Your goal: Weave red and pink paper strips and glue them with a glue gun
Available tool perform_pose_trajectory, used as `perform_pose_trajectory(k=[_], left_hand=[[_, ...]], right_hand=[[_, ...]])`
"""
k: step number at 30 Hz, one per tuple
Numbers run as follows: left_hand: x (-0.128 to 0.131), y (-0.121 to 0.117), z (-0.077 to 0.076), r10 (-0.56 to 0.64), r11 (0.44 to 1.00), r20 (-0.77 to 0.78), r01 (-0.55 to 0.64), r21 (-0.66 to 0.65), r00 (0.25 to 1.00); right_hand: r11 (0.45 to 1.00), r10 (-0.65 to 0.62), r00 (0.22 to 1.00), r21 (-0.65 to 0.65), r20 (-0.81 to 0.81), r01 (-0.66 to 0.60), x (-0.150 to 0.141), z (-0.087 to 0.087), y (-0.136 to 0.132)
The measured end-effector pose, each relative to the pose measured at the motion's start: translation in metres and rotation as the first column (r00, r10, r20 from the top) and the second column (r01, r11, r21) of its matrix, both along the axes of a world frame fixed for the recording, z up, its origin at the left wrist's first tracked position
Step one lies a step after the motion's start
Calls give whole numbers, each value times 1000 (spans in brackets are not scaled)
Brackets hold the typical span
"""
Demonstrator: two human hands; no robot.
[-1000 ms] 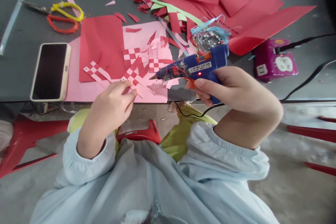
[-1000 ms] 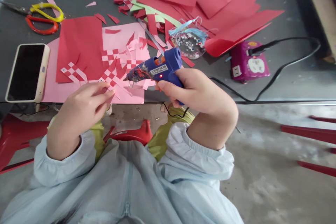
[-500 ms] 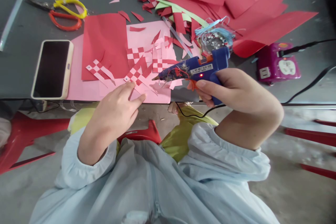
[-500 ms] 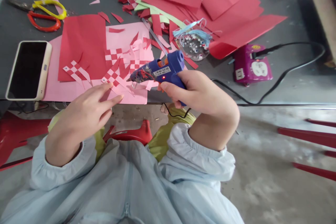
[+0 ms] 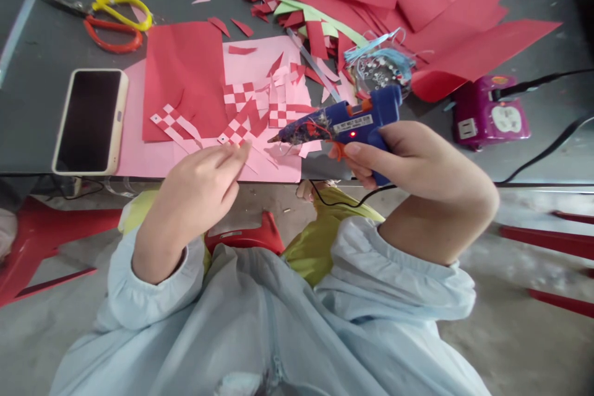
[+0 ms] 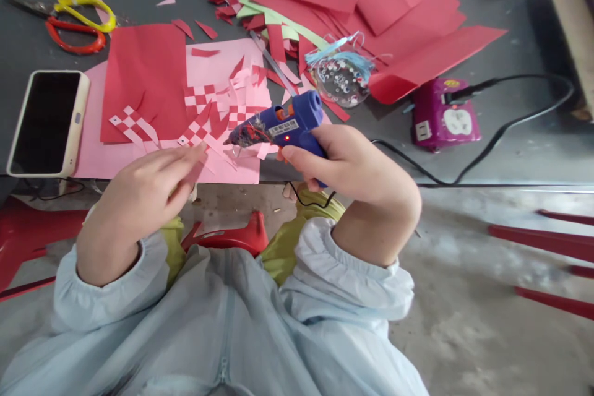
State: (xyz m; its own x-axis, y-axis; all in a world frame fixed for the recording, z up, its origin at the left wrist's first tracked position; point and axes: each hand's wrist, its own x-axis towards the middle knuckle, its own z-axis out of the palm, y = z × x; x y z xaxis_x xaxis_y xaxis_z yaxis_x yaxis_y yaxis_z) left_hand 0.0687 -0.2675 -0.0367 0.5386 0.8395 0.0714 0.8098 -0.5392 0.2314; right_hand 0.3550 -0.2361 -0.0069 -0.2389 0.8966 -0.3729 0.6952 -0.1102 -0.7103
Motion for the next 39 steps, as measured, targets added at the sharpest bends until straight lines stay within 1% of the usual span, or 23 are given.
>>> perform_pose_trajectory(k=[2, 7, 10, 14, 18, 20, 24, 29, 34, 35, 39], left_hand=[[1, 2, -2, 27, 1000, 8, -27, 13, 1000], [5, 3, -4, 37, 999, -26, -37, -1, 999], [4, 2, -4, 7, 1000, -34, -7, -5, 999], [0, 1, -5, -44, 999, -18, 44, 2, 999], [-1, -1, -3, -45, 999, -10, 44, -17, 999], [0, -2, -1, -63, 998, -13, 63, -9, 998], [0, -2, 0, -101, 993, -6, 101, 68, 995], [-2, 6, -11, -57, 969, 92, 32, 246, 994], [-1, 14, -15, -21, 961, 117, -12, 276, 993], [0, 15, -15, -44, 960, 128, 6, 280, 991], [6, 13, -16, -209, 951, 152, 165, 261, 966]], right_hand=[[1000, 4, 1000, 1, 7, -4, 1, -1, 0], [1000, -15, 1000, -7, 0, 15, 1, 0, 0], [999, -37, 999, -14, -10, 37, 0, 0, 0], [999, -33, 999, -25, -1, 33, -1, 0, 0], [997, -57, 998, -43, 20, 58, -3, 3, -1], [998, -51, 998, -40, 24, 52, -3, 4, 0], [999, -39, 999, -23, 2, 39, -2, 0, 1], [998, -48, 999, 26, -6, 48, 2, -6, 1], [996, -82, 997, 34, 2, 82, 2, -5, 1], [996, -85, 996, 39, 6, 84, 2, -4, 1], [996, -81, 997, 37, 12, 81, 2, -2, -1]])
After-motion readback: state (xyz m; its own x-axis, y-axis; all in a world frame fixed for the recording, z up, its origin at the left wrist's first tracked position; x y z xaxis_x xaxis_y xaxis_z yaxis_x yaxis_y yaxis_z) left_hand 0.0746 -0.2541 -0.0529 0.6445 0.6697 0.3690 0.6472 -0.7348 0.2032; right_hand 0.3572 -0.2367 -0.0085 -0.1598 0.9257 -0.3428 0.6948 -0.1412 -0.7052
